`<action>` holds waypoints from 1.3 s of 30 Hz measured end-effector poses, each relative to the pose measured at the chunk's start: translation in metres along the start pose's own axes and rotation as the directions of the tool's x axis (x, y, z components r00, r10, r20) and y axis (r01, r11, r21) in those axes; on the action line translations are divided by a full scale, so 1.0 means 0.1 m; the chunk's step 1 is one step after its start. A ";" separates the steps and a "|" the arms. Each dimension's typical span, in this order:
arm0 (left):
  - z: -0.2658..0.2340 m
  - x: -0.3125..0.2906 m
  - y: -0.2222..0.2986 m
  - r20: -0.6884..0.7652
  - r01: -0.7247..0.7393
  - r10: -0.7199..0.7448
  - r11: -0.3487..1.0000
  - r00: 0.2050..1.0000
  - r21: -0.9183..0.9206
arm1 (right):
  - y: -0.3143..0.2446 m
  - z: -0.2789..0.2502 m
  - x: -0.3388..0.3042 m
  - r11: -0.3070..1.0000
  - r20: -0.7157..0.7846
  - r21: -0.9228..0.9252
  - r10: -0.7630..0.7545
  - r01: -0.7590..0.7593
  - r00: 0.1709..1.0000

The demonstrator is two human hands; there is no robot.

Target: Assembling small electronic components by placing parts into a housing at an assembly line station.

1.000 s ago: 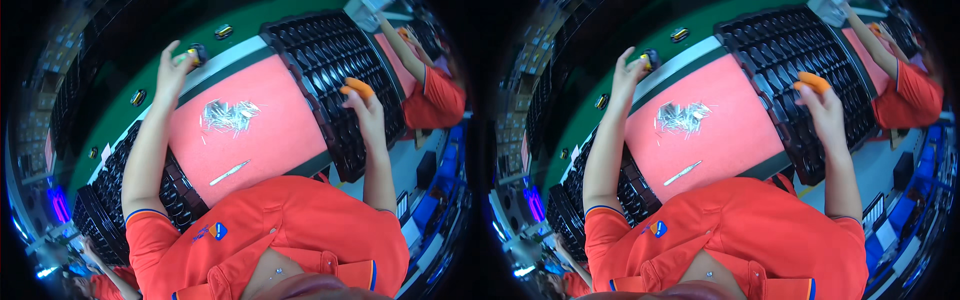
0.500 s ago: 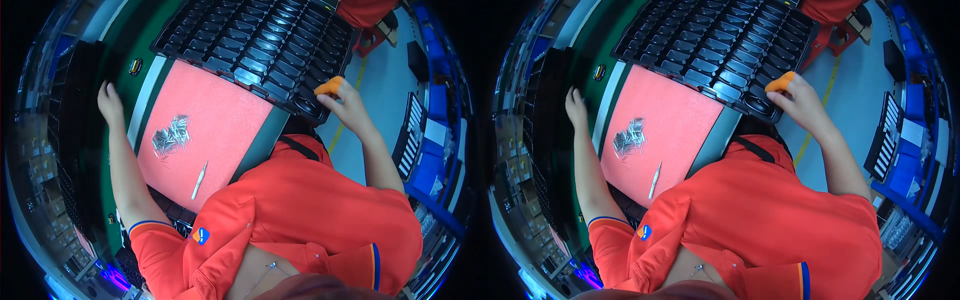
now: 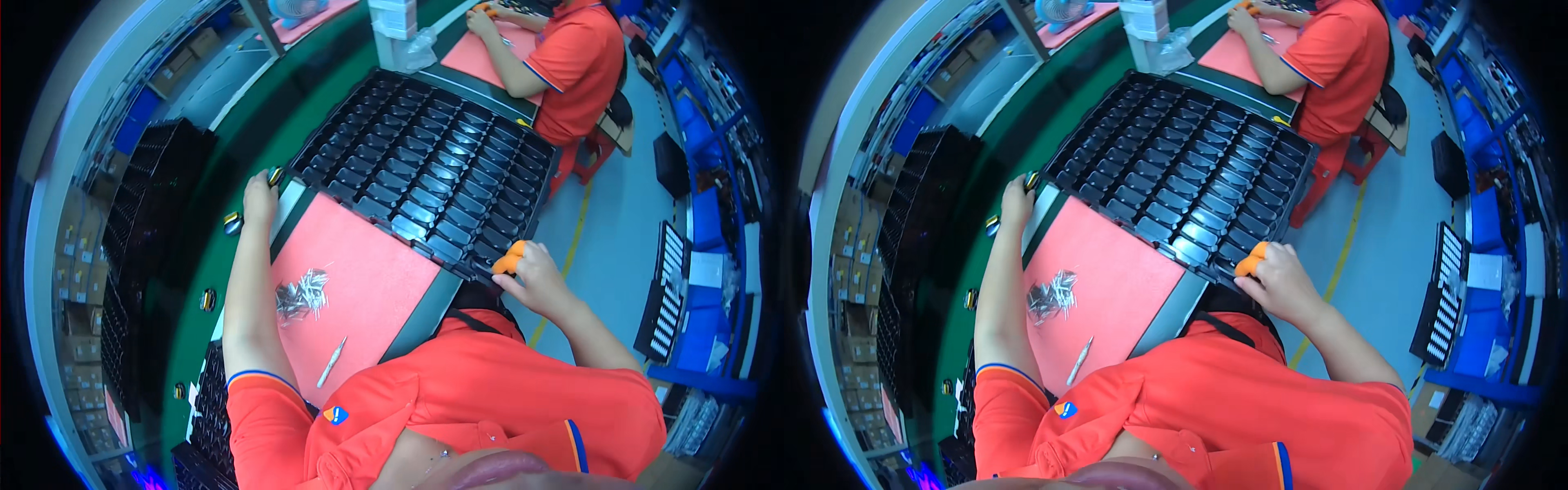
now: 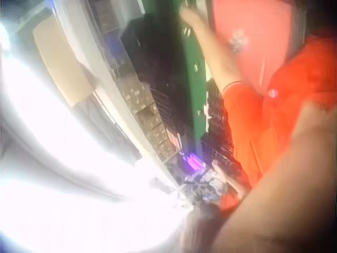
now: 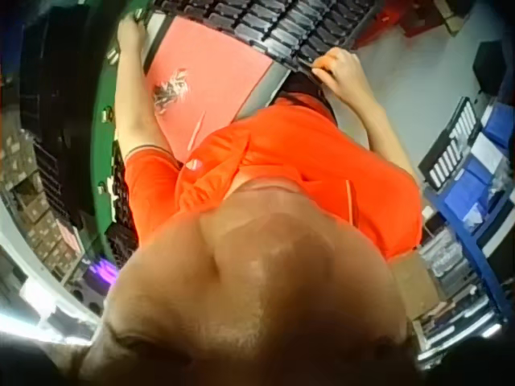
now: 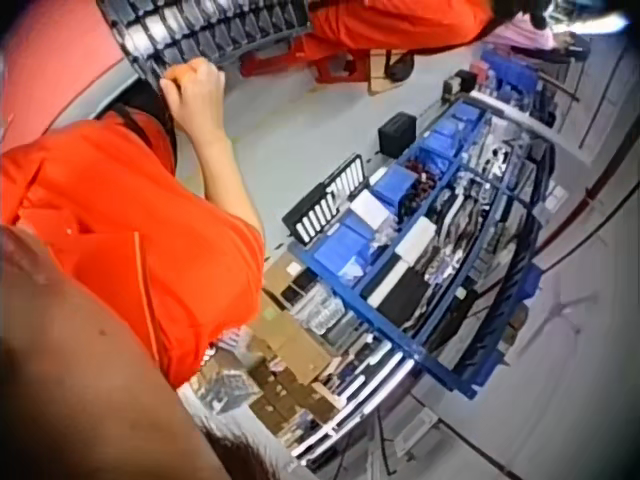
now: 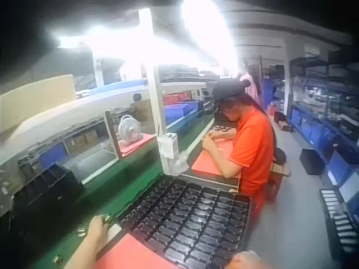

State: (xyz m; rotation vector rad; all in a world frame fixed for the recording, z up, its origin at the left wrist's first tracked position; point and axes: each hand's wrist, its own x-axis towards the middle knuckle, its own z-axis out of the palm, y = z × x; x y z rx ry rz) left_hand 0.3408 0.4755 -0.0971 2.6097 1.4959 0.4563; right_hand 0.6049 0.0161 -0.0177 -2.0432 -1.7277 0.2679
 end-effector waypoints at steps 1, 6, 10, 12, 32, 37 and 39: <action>-0.01 0.06 -0.01 0.029 0.013 -0.012 0.999 1.000 -0.033 | -0.04 -0.06 0.06 0.992 -0.081 -0.077 -0.105 0.099 0.991; 0.09 0.03 0.01 -0.228 -0.178 0.155 0.980 0.961 -0.084 | -0.30 -0.21 0.45 0.954 -0.244 -0.186 -0.277 0.235 0.929; -0.03 0.00 0.16 -0.053 -0.145 0.142 0.988 0.988 -0.057 | -0.53 -0.17 0.82 0.904 -0.266 -0.244 -0.410 0.351 0.873; -0.05 -0.03 0.15 -0.068 -0.114 0.108 0.990 0.992 -0.082 | -0.68 -0.14 0.99 0.872 -0.253 -0.242 -0.480 0.426 0.840; -1.12 -2.46 0.13 0.190 0.185 -0.331 -0.047 0.924 -0.982 | -2.20 1.07 1.81 0.464 -0.133 0.131 -0.867 0.876 0.480; -1.04 -2.49 -0.03 0.083 0.105 -0.355 0.044 0.931 -0.993 | -2.26 1.46 1.91 0.745 -0.043 0.580 -0.376 0.330 0.926; -1.04 -2.49 -0.07 0.044 0.080 -0.320 0.101 0.947 -0.992 | -2.25 1.58 1.95 0.588 0.459 0.779 -0.302 -0.216 0.836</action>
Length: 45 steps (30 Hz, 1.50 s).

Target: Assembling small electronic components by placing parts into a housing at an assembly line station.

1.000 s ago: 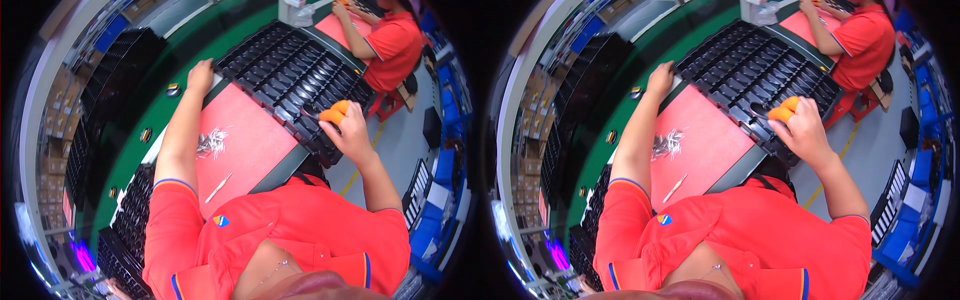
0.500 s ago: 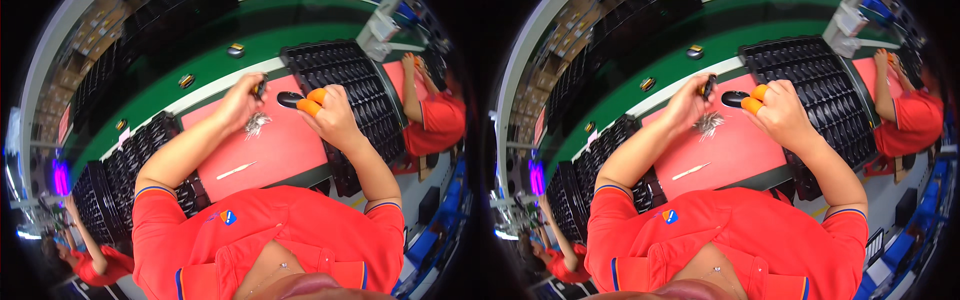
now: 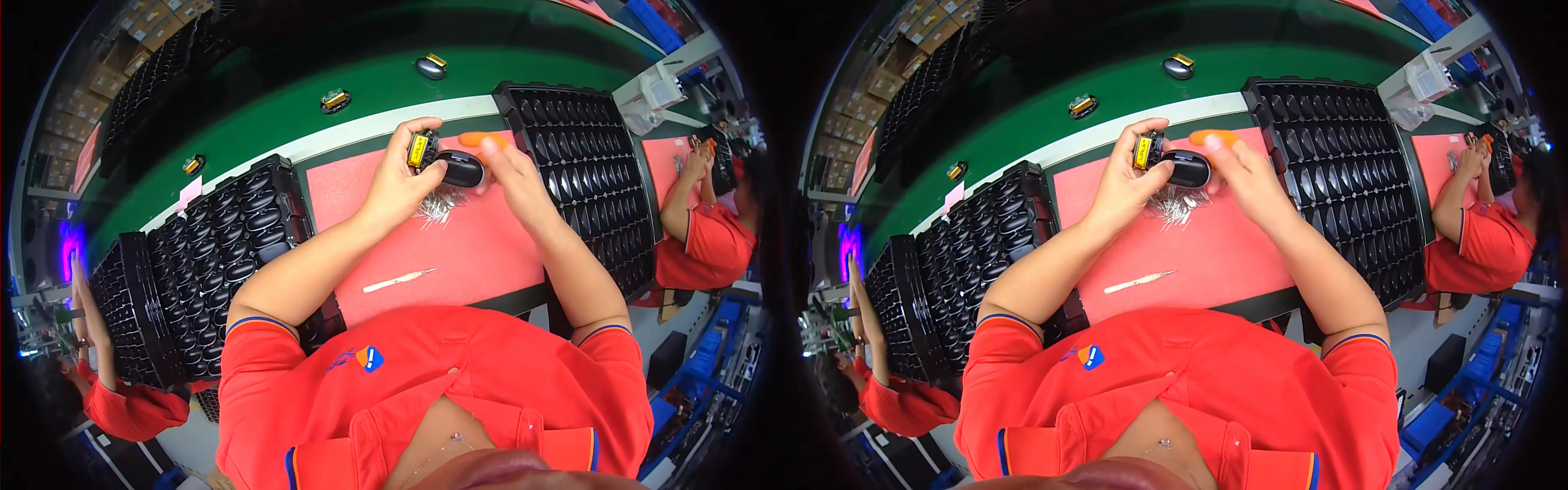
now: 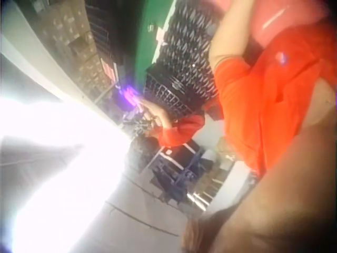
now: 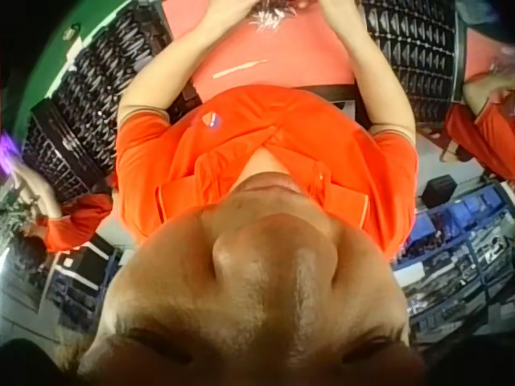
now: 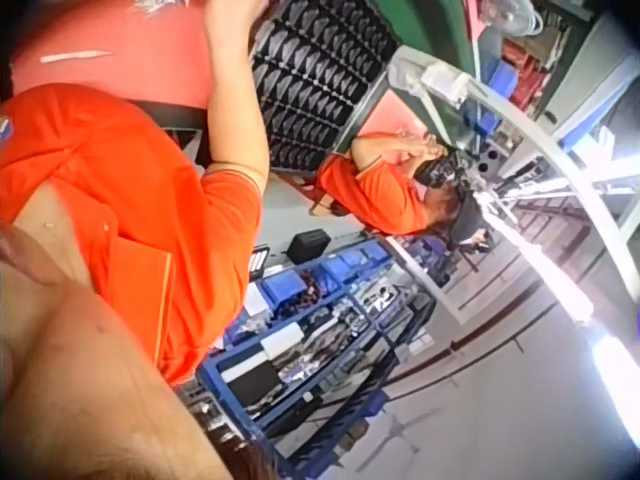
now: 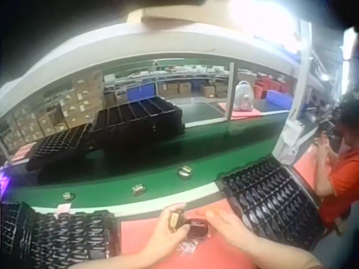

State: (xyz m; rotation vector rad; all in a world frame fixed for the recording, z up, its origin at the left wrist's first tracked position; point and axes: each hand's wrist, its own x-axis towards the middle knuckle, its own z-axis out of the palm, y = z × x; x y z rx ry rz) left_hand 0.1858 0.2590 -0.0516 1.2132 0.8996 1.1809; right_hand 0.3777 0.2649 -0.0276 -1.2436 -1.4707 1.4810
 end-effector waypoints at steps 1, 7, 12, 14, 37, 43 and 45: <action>-0.01 0.02 -0.04 0.002 0.003 -0.003 1.000 1.000 -0.005 | 0.03 0.06 0.02 0.999 0.009 0.016 -0.028 0.028 1.000; -0.05 0.05 -0.15 -0.003 -0.028 0.028 0.999 1.000 0.046 | -0.04 0.07 -0.01 0.993 0.055 0.091 0.075 -0.080 0.996; -0.07 0.06 -0.05 -0.022 0.226 -0.240 0.939 0.970 -0.261 | 0.04 0.00 0.02 0.997 -0.023 0.064 -0.048 0.049 0.999; -0.11 0.02 -0.09 0.040 0.202 -0.205 0.880 0.978 -0.430 | 0.04 0.00 0.03 0.991 -0.070 0.011 -0.130 0.131 0.989; -0.07 0.06 -0.05 -0.004 0.228 -0.256 0.871 0.967 -0.436 | 0.12 0.18 0.22 0.892 -0.253 -0.318 -0.407 0.322 0.878; -0.05 0.16 -0.07 0.025 0.232 -0.246 0.873 0.969 -0.429 | 0.00 0.10 0.22 0.816 -0.215 -0.501 -0.439 0.288 0.872; 0.00 0.15 -0.13 0.005 0.223 -0.243 0.883 0.970 -0.413 | -0.09 0.00 0.16 0.806 -0.219 -0.553 -0.382 0.208 0.898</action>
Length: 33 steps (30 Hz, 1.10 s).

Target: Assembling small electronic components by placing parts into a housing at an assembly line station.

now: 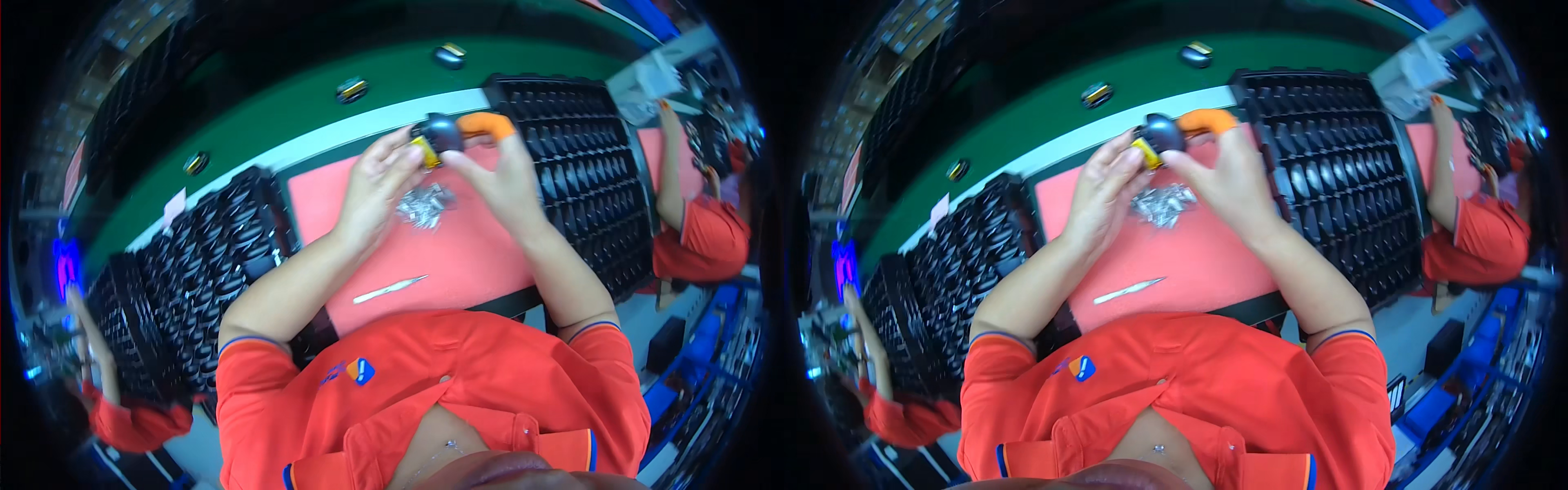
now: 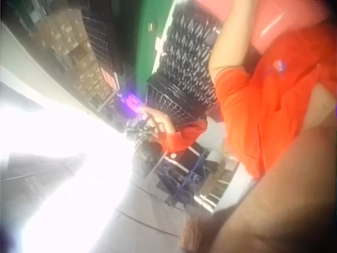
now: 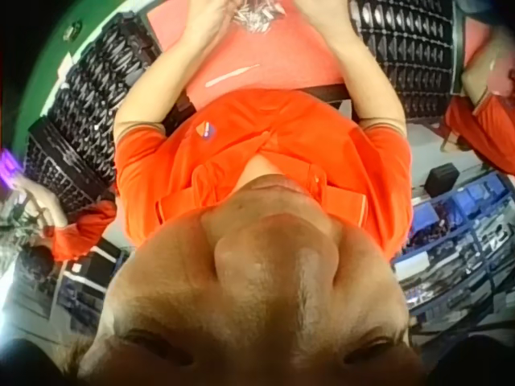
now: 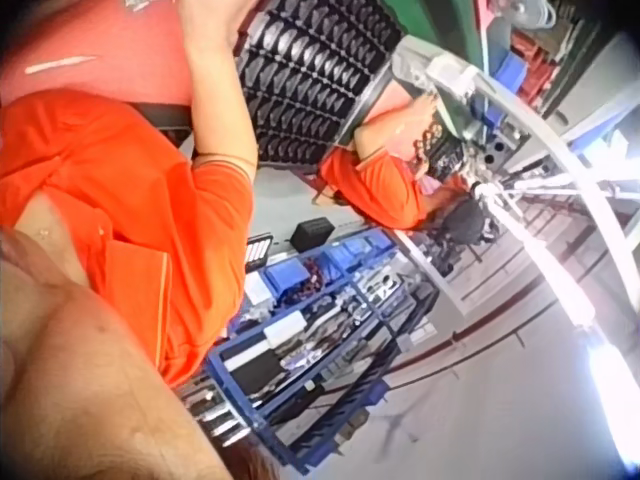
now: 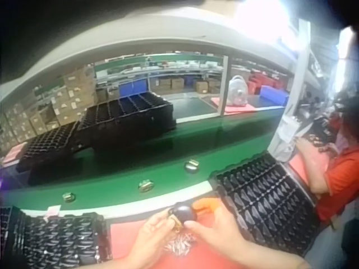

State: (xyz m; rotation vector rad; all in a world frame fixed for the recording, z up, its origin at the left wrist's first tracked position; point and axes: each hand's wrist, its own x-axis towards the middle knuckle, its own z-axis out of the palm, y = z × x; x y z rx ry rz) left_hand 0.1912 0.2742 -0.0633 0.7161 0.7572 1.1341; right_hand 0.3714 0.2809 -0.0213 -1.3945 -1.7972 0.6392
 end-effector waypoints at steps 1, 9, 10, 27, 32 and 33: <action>0.00 0.00 -0.03 -0.031 -0.015 0.015 1.000 0.999 0.021 | 0.08 0.06 -0.03 0.998 0.015 -0.017 0.054 -0.054 0.998; 0.35 0.18 -0.05 -0.108 0.017 -0.005 0.995 0.994 0.103 | 0.28 -0.29 0.15 0.967 0.201 0.221 0.084 -0.129 0.976; 0.42 0.20 -0.07 -0.112 0.027 -0.016 0.995 0.994 0.100 | 0.32 -0.34 0.14 0.963 0.203 0.232 0.094 -0.141 0.975; 0.16 0.67 0.37 -0.110 -0.116 0.185 0.882 0.976 0.456 | 0.66 -1.30 -0.46 0.904 -0.043 0.272 0.355 -0.331 0.934; -0.33 1.14 0.63 -0.253 -0.029 0.347 0.637 0.903 0.770 | 1.31 -2.13 -1.34 0.875 -0.816 -0.112 0.189 -0.470 0.547; -0.42 1.26 0.66 -0.236 -0.033 0.343 0.625 0.909 0.780 | 1.50 -2.29 -1.64 0.805 -0.878 -0.105 0.201 -0.584 0.435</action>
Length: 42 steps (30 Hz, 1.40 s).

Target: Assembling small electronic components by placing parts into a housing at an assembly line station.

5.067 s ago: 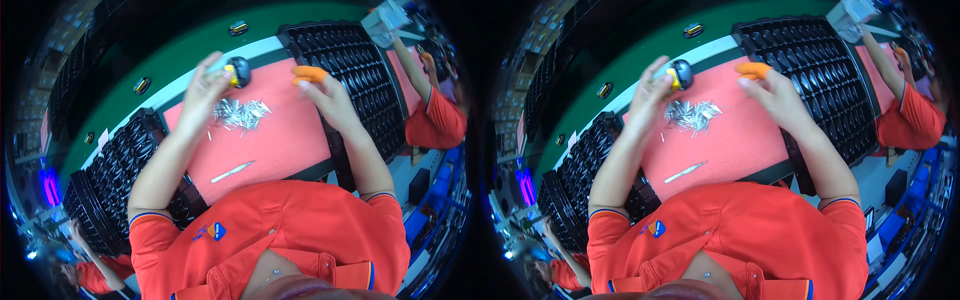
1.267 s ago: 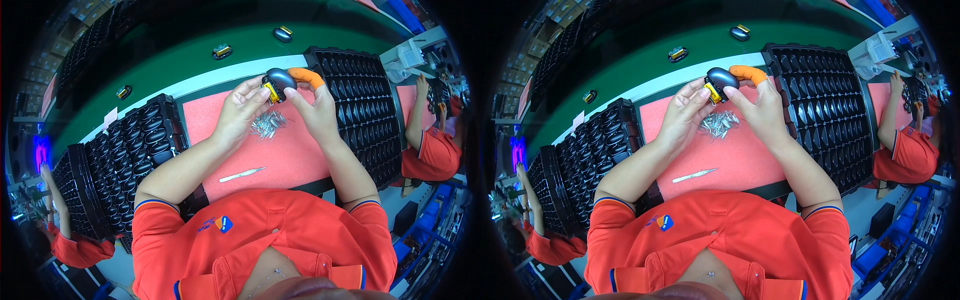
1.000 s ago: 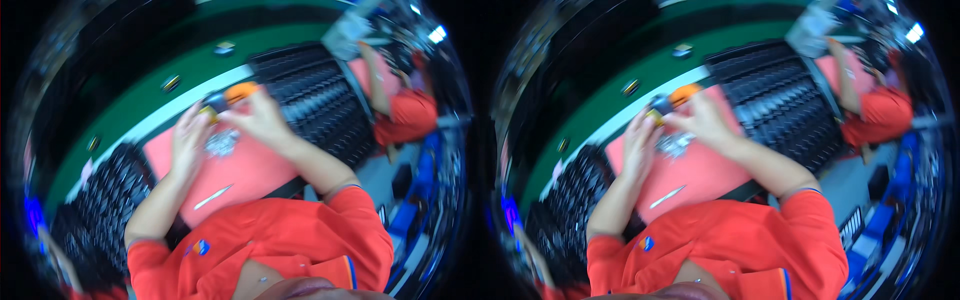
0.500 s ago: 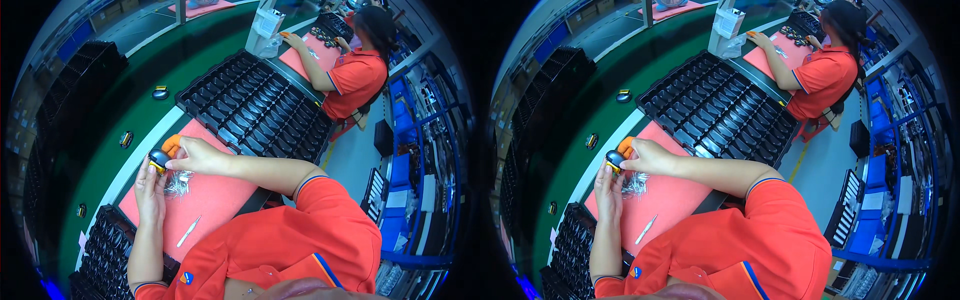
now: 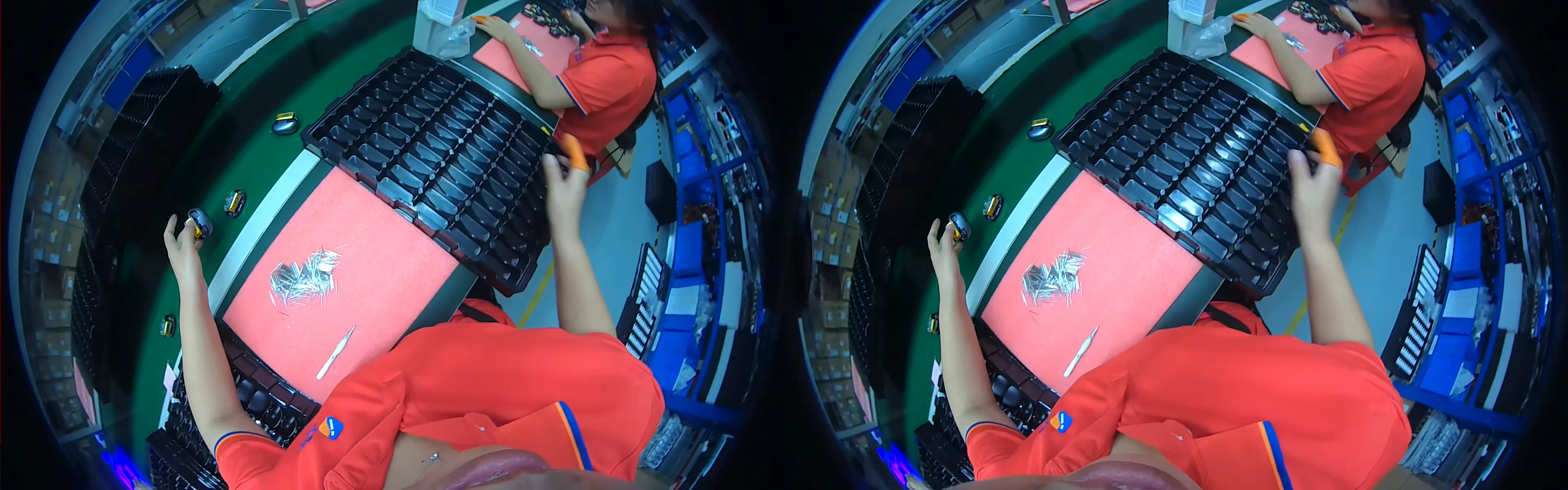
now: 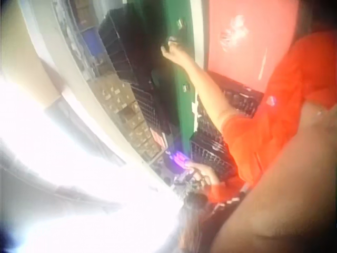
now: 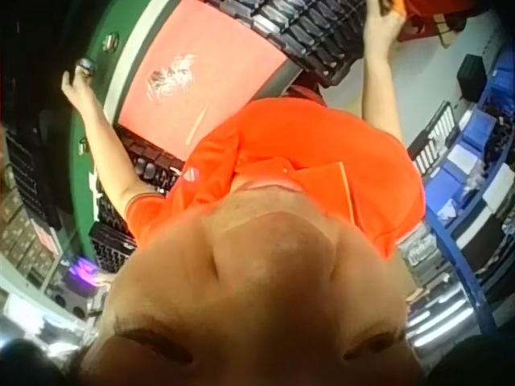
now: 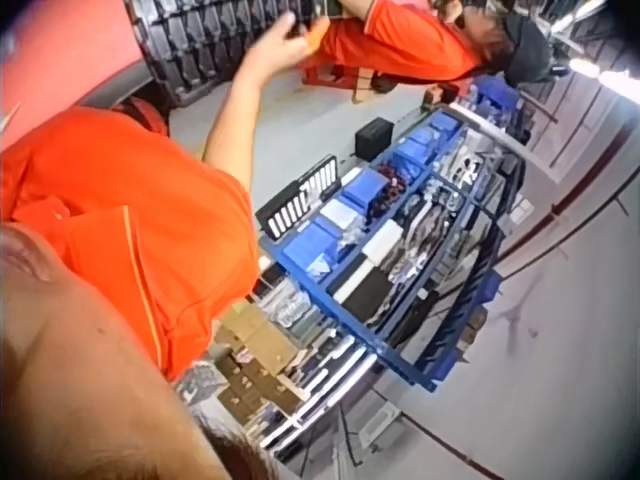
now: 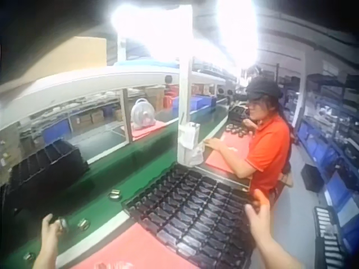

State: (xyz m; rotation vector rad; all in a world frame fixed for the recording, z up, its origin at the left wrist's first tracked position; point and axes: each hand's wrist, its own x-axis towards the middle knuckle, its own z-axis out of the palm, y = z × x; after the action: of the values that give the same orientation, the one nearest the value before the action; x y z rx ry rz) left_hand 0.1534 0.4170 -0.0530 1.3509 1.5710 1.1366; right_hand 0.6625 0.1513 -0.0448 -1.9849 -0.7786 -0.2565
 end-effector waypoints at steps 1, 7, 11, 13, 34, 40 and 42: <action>0.02 0.14 -0.07 -0.010 0.005 -0.004 0.998 1.000 0.067 | 0.39 -0.16 0.10 0.993 -0.008 0.097 0.075 -0.073 0.997; 0.03 0.64 -0.56 0.103 0.047 -0.077 0.963 0.992 0.265 | 0.50 -0.49 -0.38 0.627 0.299 0.223 0.685 -0.747 0.664; 0.14 0.66 -0.61 0.068 -0.029 0.012 0.969 0.998 0.247 | 0.42 -0.52 -0.57 0.438 0.584 0.370 0.577 -0.820 0.571; 0.08 0.75 -0.69 0.061 -0.090 0.074 0.941 0.995 0.325 | 0.56 -0.55 -0.58 0.481 0.598 0.373 0.529 -0.793 0.602; 0.39 0.57 -0.50 0.037 -0.145 0.142 0.905 0.989 0.401 | 0.48 -1.31 -0.49 0.465 0.295 0.707 0.491 -0.533 0.820; 0.85 0.12 0.17 0.308 -0.374 0.304 0.905 0.902 0.203 | 0.80 -1.31 -0.43 0.486 0.250 0.709 0.505 -0.512 0.826; 0.87 -0.23 0.36 0.369 -0.356 0.264 0.910 0.891 0.210 | 0.79 -1.22 -0.42 0.474 0.257 0.723 0.490 -0.502 0.833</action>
State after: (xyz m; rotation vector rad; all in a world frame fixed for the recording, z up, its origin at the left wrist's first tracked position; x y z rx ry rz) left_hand 0.2493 0.4090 -0.0464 1.9284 1.3216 0.8280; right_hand 0.6949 0.0035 -0.0570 -1.2709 -0.1875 0.4070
